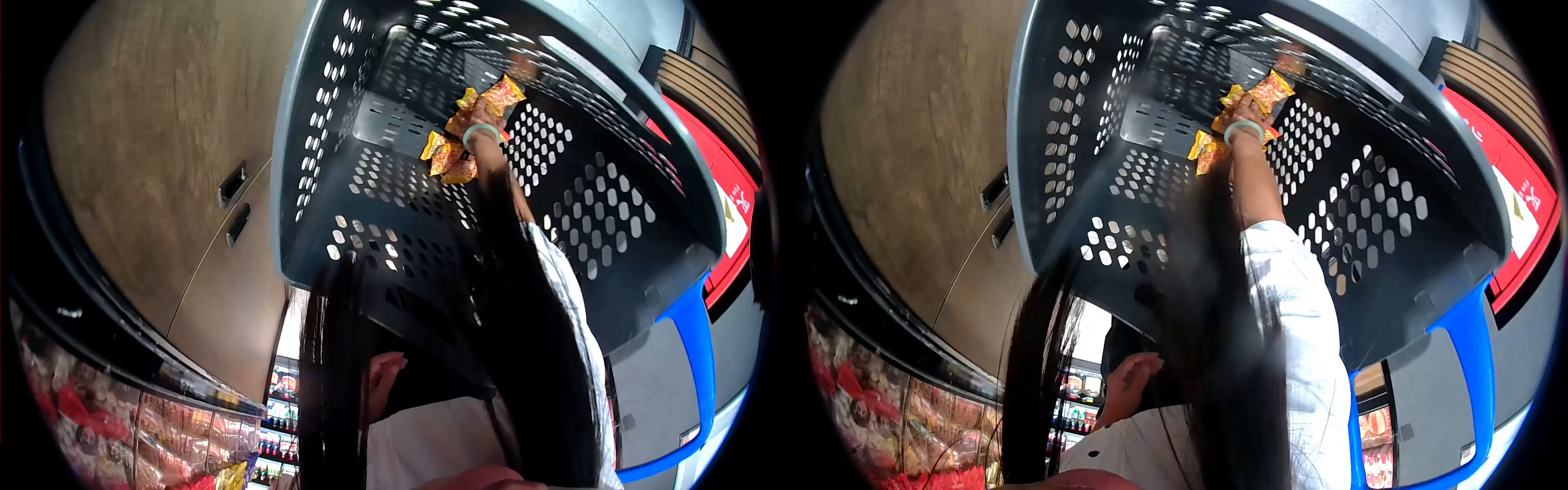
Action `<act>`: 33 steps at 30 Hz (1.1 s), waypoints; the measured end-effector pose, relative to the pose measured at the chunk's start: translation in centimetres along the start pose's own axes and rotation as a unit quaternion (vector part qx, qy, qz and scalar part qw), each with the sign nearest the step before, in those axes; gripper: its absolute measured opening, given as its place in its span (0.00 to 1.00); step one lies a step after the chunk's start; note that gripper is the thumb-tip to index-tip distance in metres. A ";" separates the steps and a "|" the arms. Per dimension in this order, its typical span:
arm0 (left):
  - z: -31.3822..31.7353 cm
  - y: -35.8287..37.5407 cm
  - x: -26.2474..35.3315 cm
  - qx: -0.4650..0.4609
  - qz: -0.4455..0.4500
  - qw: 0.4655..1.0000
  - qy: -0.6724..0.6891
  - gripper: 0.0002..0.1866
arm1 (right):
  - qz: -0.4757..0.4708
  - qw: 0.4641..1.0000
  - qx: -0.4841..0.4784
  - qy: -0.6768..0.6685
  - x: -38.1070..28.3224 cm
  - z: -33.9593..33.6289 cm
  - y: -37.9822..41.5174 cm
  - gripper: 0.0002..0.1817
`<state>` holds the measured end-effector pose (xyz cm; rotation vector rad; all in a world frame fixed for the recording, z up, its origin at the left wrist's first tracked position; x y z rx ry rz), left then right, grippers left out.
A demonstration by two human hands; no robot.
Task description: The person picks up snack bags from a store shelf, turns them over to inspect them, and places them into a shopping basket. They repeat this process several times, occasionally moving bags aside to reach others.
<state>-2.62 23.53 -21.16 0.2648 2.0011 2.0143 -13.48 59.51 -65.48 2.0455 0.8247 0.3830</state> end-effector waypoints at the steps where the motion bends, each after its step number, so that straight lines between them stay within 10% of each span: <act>1: 0.1 0.1 1.0 0.018 -0.004 1.000 -0.023 0.12 | -0.001 1.000 0.000 0.028 0.3 0.7 -0.5 0.41; 6: -1.4 -0.3 -0.6 0.023 0.036 0.999 -0.030 0.12 | -0.042 0.997 0.060 0.022 -0.9 -1.0 2.0 0.44; 8: -0.8 0.2 0.4 0.018 0.048 0.998 -0.024 0.12 | -0.018 0.977 -0.017 -0.214 -1.4 -1.7 4.0 0.46; 10: -0.1 1.6 1.5 0.005 0.063 0.998 -0.025 0.12 | -0.150 0.951 0.159 -0.217 -1.8 -2.2 5.3 0.38; 14: 1.1 4.6 2.8 -0.028 0.165 0.986 -0.023 0.12 | -0.084 0.719 -0.150 -0.673 -5.0 -7.0 15.3 0.20; 19: 0.6 8.6 3.7 -0.084 0.216 0.971 0.054 0.11 | -0.147 0.534 -0.308 -0.774 -8.5 -12.6 26.3 0.26; 28: -2.6 22.0 9.8 0.001 0.478 0.877 0.048 0.22 | -0.293 0.552 -0.431 -0.651 -16.5 -23.2 51.0 0.33; 33: -5.1 27.1 9.8 -0.094 0.469 0.876 0.063 0.21 | -0.421 0.594 -0.482 -0.488 -19.5 -24.8 61.5 0.31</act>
Point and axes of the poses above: each hand's wrist, its own y-axis away from the middle knuckle, its own z-axis out of the palm, x = y × z, the point moved 8 cm from there along -y, towards the middle knuckle, and after that the axes turned 10 degrees about -z, right-handed, at the moved point
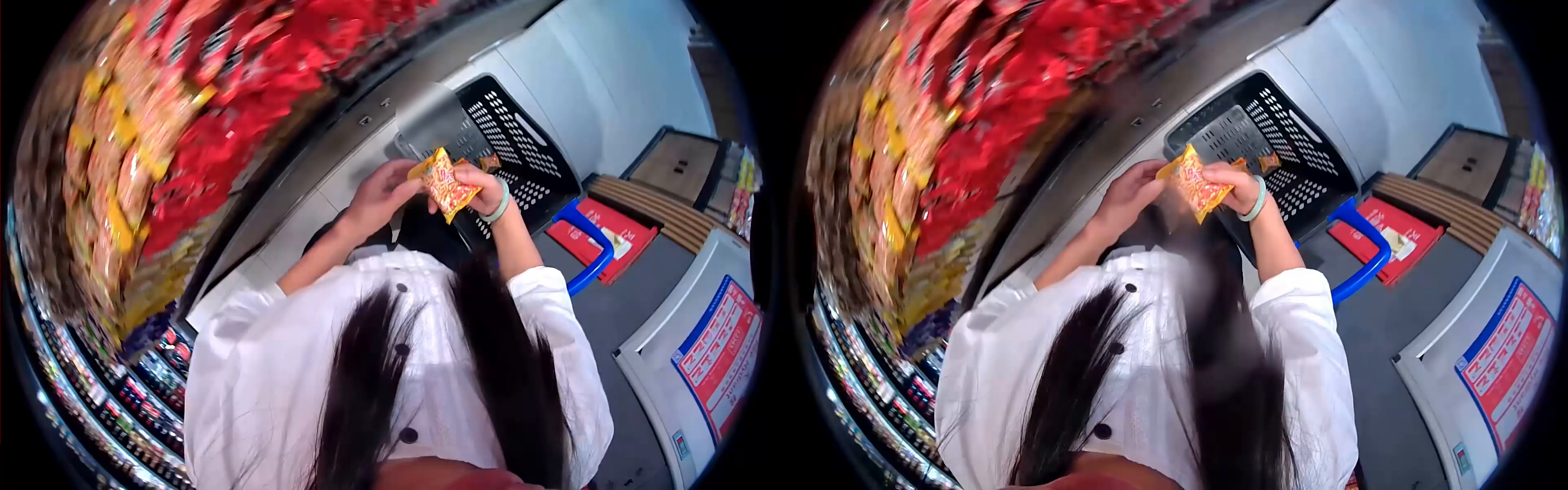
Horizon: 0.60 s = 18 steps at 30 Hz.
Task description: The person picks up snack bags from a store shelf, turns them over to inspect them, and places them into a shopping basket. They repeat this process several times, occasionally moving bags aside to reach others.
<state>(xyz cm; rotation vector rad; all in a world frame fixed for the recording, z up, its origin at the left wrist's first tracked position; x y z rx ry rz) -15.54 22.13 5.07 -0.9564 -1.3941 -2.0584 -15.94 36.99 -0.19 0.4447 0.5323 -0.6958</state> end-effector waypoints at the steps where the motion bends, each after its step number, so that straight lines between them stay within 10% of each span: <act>1: 0.1 1.1 0.5 -0.027 -0.023 0.999 0.006 0.21 | 0.009 0.999 -0.033 0.026 -0.7 2.8 -0.3 0.31; 18: -8.7 13.2 7.4 0.098 0.109 0.989 0.032 0.21 | -0.090 0.951 0.068 0.287 -2.8 16.8 -6.6 0.18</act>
Point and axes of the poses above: each hand's wrist, its own y-axis away from the middle knuckle, its own z-axis out of the palm, x = y × z, the point moved 8 cm from there along -y, towards the middle knuckle, and after that the axes turned 10 degrees about -z, right-handed, at the moved point
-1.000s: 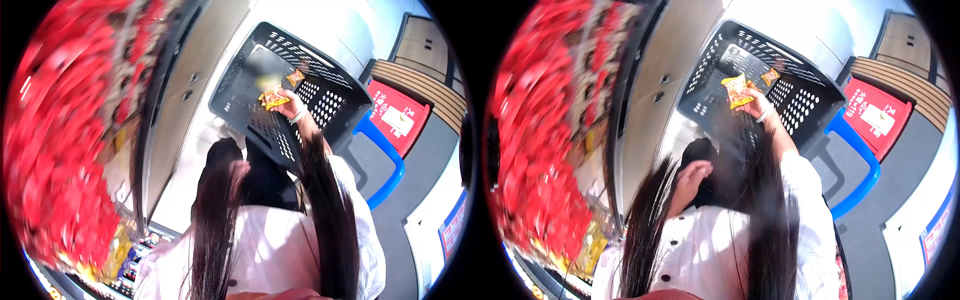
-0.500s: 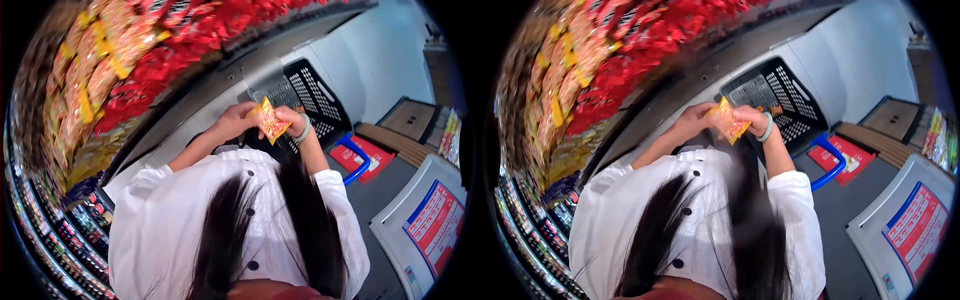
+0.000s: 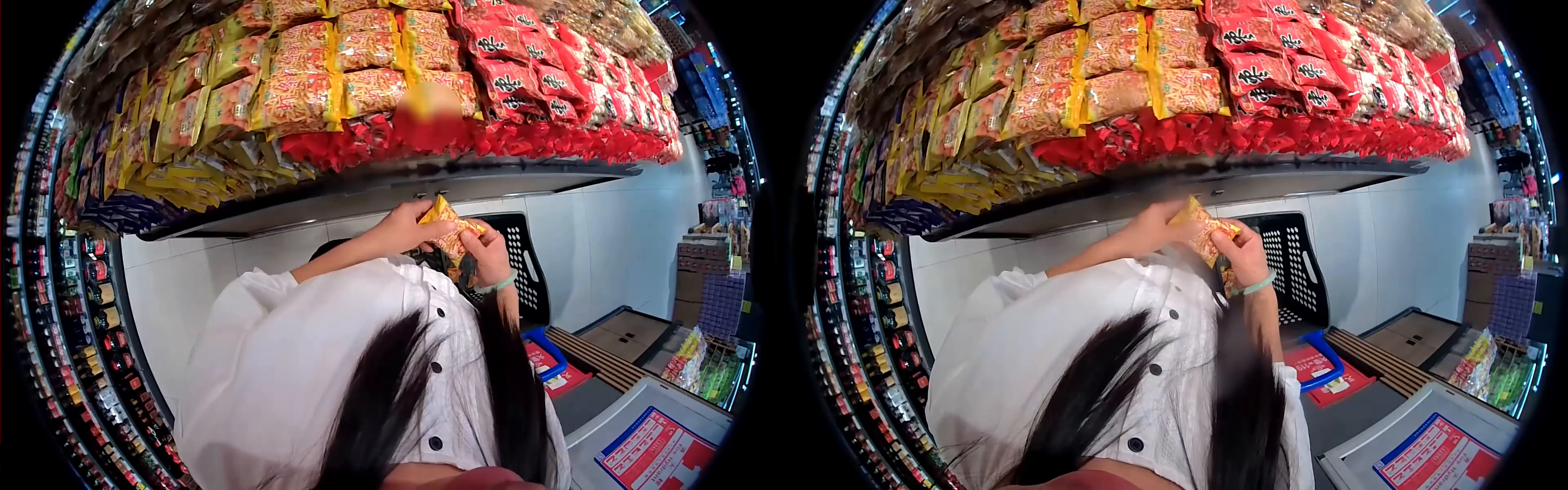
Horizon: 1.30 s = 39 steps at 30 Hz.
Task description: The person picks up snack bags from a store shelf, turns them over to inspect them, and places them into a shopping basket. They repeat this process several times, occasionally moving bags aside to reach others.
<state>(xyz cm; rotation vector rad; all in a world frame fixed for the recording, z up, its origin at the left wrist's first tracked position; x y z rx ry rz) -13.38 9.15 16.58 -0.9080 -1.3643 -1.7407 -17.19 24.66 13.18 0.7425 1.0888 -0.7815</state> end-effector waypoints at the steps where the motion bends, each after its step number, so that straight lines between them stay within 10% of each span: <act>1: -0.3 0.5 0.5 -0.009 -0.001 1.000 0.007 0.21 | -0.008 1.000 0.005 0.008 -0.9 0.5 -0.3 0.17; 21: -5.3 3.6 2.9 0.022 0.036 0.989 0.141 0.21 | -0.111 0.991 0.020 0.074 -5.9 6.5 -3.8 0.21; 24: -5.8 3.8 3.0 0.031 0.038 0.990 0.131 0.21 | -0.241 0.942 0.043 0.230 -9.4 6.5 -2.9 0.31; 27: -6.2 4.0 3.1 0.040 0.047 0.991 0.117 0.21 | -0.393 0.754 -0.041 0.525 -14.5 10.3 -0.7 0.41; 39: -6.5 6.2 4.3 0.022 0.061 0.993 0.097 0.21 | -0.385 0.675 -0.179 0.603 -14.3 15.5 -1.0 0.34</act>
Point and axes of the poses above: each hand's wrist, its own y-axis away from the middle knuckle, its own z-axis out of the palm, x = y × z, the point moved 8 cm from there along -y, towards the middle knuckle, and after that the axes turned 10 degrees about -z, right-handed, at the moved point
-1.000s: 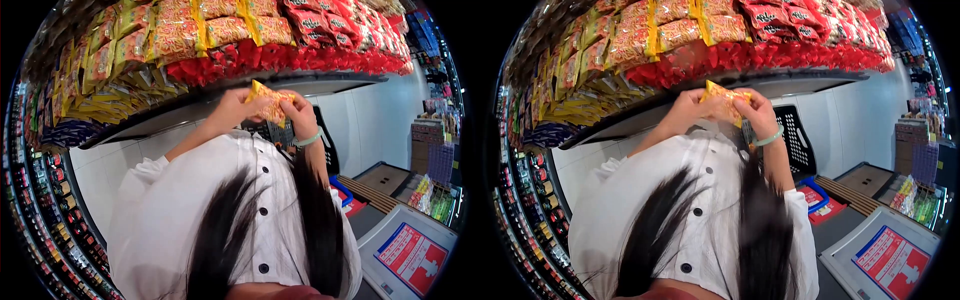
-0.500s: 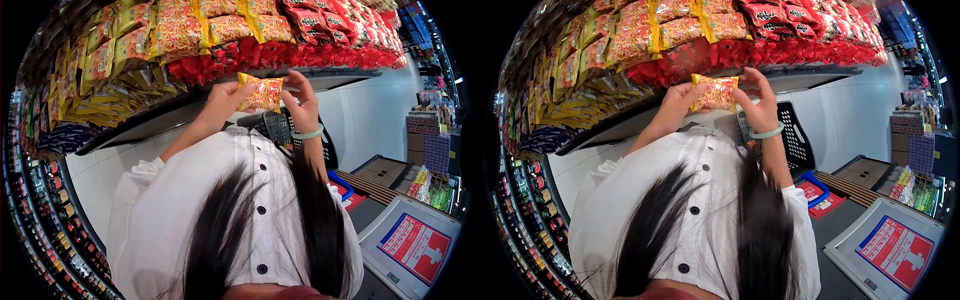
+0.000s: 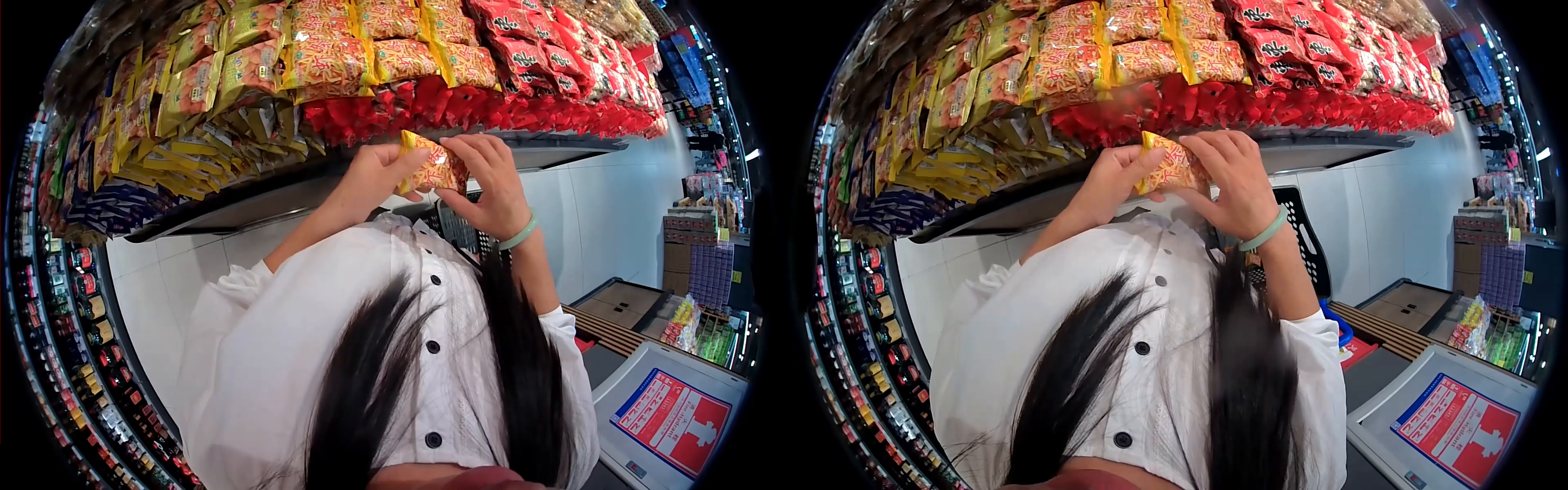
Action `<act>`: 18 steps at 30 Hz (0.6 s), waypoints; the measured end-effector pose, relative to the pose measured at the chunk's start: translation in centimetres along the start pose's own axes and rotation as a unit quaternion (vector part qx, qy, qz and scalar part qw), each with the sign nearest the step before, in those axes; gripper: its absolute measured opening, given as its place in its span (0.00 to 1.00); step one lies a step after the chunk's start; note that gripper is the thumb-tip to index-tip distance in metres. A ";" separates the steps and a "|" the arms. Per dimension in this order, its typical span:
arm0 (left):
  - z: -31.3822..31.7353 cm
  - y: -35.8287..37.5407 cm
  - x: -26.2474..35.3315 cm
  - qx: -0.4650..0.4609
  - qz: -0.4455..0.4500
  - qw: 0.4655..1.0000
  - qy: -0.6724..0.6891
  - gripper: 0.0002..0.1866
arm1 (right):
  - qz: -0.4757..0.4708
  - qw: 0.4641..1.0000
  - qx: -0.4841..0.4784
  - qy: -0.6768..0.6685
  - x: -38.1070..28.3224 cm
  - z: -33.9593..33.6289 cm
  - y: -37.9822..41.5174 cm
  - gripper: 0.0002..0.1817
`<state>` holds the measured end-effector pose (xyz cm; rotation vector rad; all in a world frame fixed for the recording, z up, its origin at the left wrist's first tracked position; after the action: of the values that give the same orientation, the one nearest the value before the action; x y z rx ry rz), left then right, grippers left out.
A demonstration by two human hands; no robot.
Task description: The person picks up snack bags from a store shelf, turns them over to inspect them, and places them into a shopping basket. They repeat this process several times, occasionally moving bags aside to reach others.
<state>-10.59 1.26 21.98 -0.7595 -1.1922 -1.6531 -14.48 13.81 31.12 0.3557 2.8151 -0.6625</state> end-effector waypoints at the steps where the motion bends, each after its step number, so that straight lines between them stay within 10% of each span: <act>1: 0.0 0.3 0.2 -0.004 -0.003 1.000 0.006 0.21 | -0.011 1.000 0.010 -0.010 -0.3 -0.4 -0.4 0.32; 10: -2.3 6.7 7.0 0.119 0.207 0.946 -0.219 0.16 | -0.048 0.997 0.034 -0.051 0.9 -4.5 -4.0 0.31; 18: -2.8 10.6 16.2 0.294 0.451 0.588 -0.604 0.29 | -0.074 0.992 0.064 -0.085 4.9 -4.8 -8.8 0.29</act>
<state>-6.81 -7.70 38.93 -1.7167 -1.5993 0.3670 -22.38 9.23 37.58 0.1071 2.6617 -0.8647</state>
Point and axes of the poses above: each hand's wrist, its own y-axis away from the middle knuckle, its own z-axis out of the palm, x = y × z, the point moved 8 cm from there along -y, towards the middle knuckle, and after that the axes turned 10 degrees about -z, right-handed, at the moved point
